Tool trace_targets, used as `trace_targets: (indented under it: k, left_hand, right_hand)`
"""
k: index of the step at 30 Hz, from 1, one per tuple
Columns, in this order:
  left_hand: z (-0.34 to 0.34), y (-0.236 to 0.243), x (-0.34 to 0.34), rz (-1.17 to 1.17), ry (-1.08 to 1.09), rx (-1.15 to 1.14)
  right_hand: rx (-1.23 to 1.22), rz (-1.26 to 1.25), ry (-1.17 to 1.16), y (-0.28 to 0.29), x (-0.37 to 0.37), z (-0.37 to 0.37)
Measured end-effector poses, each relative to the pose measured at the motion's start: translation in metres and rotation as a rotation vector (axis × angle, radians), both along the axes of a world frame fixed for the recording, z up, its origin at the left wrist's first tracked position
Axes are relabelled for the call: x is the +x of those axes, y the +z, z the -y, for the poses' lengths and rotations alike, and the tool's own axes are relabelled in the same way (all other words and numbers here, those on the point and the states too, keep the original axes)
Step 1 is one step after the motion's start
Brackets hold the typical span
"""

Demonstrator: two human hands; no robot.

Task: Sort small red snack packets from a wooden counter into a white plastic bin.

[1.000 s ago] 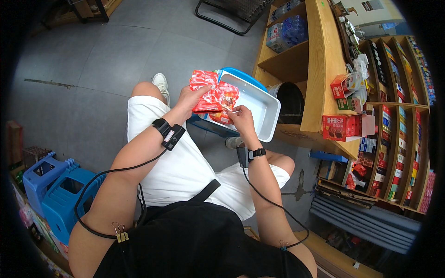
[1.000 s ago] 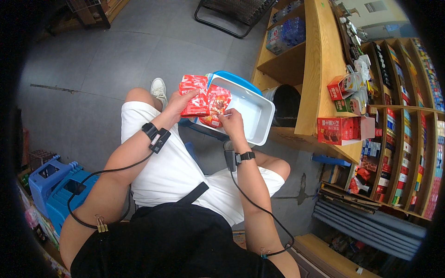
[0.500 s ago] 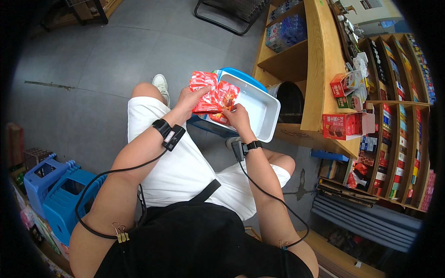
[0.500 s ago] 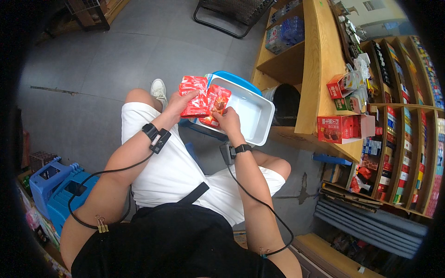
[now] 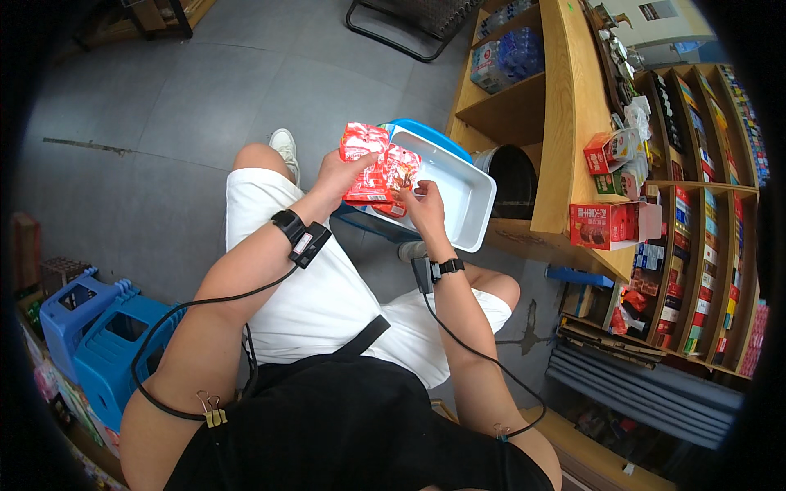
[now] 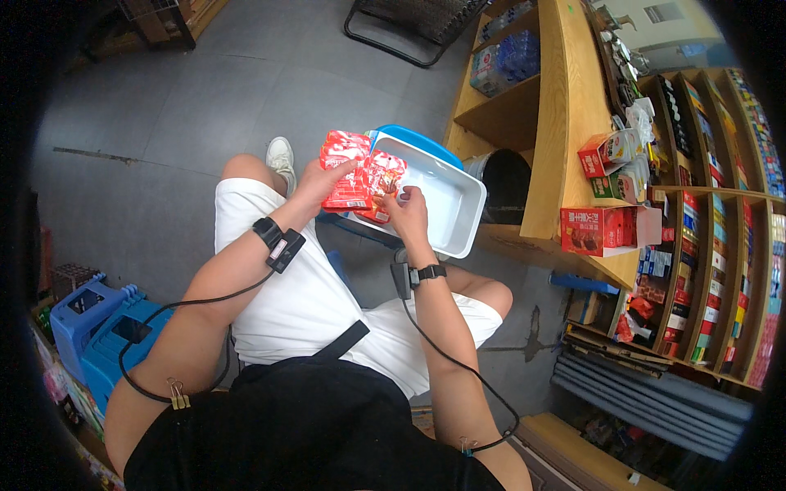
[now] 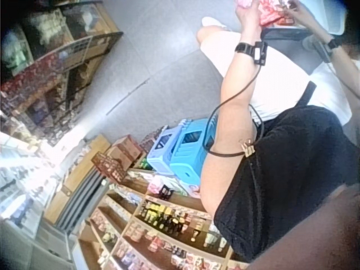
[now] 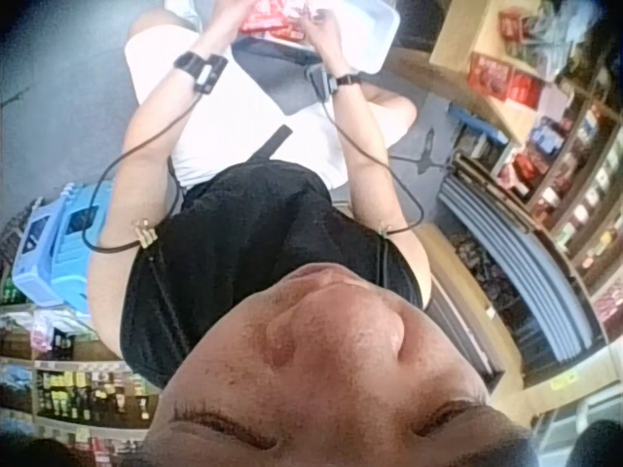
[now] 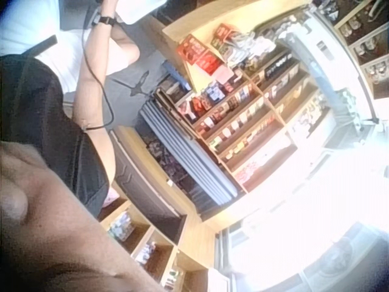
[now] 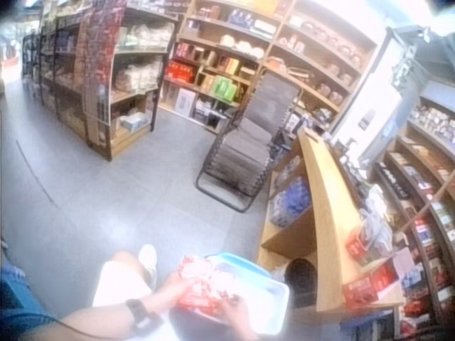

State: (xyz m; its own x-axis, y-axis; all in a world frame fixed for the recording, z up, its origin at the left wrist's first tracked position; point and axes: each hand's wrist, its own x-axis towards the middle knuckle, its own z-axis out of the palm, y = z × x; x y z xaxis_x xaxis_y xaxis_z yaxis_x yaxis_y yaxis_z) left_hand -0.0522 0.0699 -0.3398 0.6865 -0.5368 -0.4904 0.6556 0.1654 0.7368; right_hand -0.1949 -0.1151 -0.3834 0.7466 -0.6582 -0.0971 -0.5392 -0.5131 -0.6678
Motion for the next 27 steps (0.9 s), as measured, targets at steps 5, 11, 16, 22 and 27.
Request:
trace_targets:
  k: [5,11,16,22,27]
  left_hand:
    - [0.003,0.002,-0.002,0.172,0.044,-0.019]
    - [0.001,0.013,-0.01,0.293,-0.14,-0.085]
    - [0.007,0.005,-0.017,0.394,-0.133,-0.023]
    - [0.009,-0.005,-0.016,0.13,-0.065,-0.024]
    - [0.008,-0.002,-0.015,-0.052,-0.078,-0.137]
  right_hand:
    - [0.329,0.264,-0.078,0.029,-0.004,-0.013]
    - [0.739,0.416,-0.071,0.079,0.002,-0.05]
    - [0.394,0.323,0.029,0.072,0.005,-0.068]
    - [-0.001,0.256,0.301,0.076,-0.002,-0.075]
    - [-0.076,0.285,0.34,0.079,-0.005,-0.071]
